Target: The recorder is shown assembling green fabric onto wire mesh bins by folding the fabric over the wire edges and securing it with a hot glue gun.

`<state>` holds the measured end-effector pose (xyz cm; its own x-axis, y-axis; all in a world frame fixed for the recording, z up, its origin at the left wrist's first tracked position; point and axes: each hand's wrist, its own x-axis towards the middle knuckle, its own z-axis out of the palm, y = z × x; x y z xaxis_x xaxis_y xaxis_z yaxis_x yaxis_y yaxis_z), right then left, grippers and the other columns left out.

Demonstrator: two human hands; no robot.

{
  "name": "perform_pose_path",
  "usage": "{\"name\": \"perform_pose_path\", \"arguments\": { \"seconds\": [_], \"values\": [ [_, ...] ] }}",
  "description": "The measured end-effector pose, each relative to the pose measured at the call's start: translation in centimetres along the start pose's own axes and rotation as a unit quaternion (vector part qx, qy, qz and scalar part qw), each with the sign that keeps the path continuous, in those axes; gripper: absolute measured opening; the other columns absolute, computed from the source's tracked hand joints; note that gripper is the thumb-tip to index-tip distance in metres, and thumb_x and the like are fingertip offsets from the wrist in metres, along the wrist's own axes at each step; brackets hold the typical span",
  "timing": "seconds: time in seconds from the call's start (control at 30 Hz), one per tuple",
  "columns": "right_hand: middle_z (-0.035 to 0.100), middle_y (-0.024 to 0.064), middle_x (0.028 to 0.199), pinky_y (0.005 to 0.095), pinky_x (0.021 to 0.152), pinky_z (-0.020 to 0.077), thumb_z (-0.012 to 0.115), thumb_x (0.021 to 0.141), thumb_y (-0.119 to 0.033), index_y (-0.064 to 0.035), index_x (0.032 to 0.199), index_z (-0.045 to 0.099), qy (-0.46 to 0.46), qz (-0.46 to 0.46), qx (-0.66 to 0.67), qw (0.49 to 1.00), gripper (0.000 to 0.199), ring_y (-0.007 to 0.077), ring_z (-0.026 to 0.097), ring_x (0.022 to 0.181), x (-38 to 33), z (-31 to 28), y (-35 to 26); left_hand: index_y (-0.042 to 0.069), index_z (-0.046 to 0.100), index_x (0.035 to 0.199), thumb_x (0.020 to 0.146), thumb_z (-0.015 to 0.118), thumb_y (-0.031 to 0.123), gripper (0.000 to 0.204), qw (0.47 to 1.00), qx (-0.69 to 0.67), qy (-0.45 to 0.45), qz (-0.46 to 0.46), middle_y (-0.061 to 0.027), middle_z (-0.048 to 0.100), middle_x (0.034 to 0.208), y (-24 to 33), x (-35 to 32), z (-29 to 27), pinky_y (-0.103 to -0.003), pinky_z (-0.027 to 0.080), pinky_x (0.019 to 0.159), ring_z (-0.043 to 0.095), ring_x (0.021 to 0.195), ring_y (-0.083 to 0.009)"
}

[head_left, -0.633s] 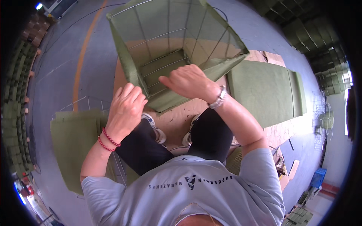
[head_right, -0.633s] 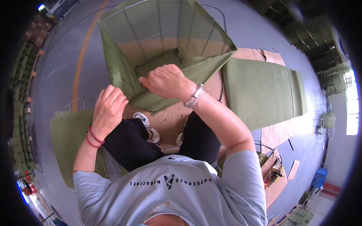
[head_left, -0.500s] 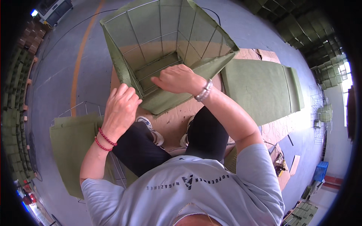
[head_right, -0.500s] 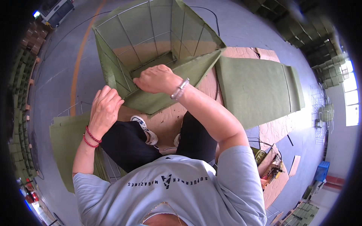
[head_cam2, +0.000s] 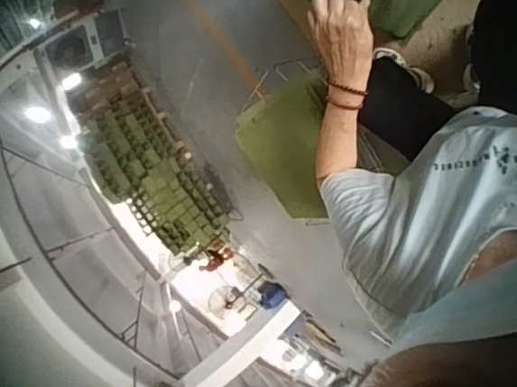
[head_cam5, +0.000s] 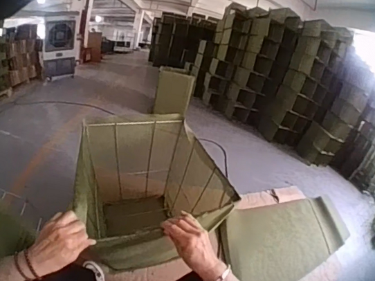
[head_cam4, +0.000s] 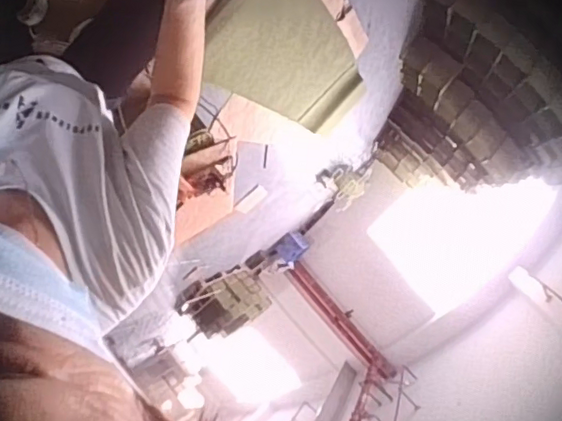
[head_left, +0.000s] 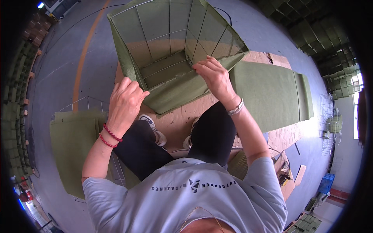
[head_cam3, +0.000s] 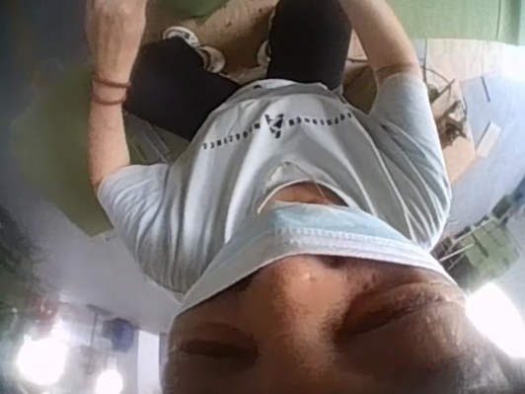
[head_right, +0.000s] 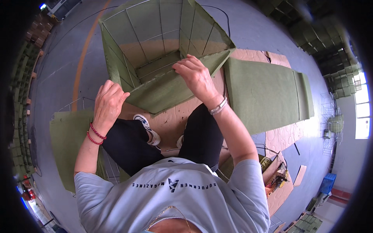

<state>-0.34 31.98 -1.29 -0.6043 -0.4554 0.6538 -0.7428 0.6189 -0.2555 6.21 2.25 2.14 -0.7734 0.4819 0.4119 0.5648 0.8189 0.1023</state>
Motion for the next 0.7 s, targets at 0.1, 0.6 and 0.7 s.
{"name": "perform_pose_path", "arguments": {
  "seconds": [0.1, 0.6, 0.7],
  "values": [
    [0.070, 0.0133, 0.098, 0.0413, 0.098, 0.0498, 0.066, 0.086, -0.005, -0.0024, 0.103, 0.069, -0.093, 0.027, 0.035, 0.995, 0.017, 0.0313, 0.066, 0.100, 1.2, -0.7, 1.1, -0.001, 0.066, 0.089, 0.078, 0.076, 0.011, 0.019, 0.998, 0.018, 0.047, -0.023, -0.0080, 0.059, 0.085, 1.1, -0.4, 0.4, -0.037, 0.050, 0.073, 0.057, 0.083, -0.0250],
    [0.071, 0.0119, 0.089, 0.0369, 0.071, 0.0545, 0.067, 0.089, -0.015, -0.0045, 0.102, 0.072, -0.125, -0.062, 0.134, 0.981, 0.018, 0.0271, 0.069, 0.075, 4.0, 0.9, -0.5, -0.001, 0.064, 0.096, 0.084, 0.068, 0.002, 0.014, 0.995, -0.091, 0.015, -0.048, -0.0115, 0.062, 0.085, 1.0, 0.4, 2.2, -0.039, 0.050, 0.068, 0.061, 0.081, -0.0300],
    [0.070, 0.0130, 0.086, 0.0383, 0.069, 0.0537, 0.067, 0.087, -0.014, -0.0030, 0.096, 0.070, -0.064, -0.107, 0.147, 0.981, 0.014, 0.0292, 0.067, 0.073, 3.3, 2.9, -3.0, -0.003, 0.063, 0.105, 0.084, 0.068, 0.003, 0.023, 0.997, -0.060, 0.037, -0.031, -0.0130, 0.063, 0.092, 2.8, 1.2, 2.9, -0.038, 0.052, 0.074, 0.062, 0.087, -0.0289]
  ]
}}
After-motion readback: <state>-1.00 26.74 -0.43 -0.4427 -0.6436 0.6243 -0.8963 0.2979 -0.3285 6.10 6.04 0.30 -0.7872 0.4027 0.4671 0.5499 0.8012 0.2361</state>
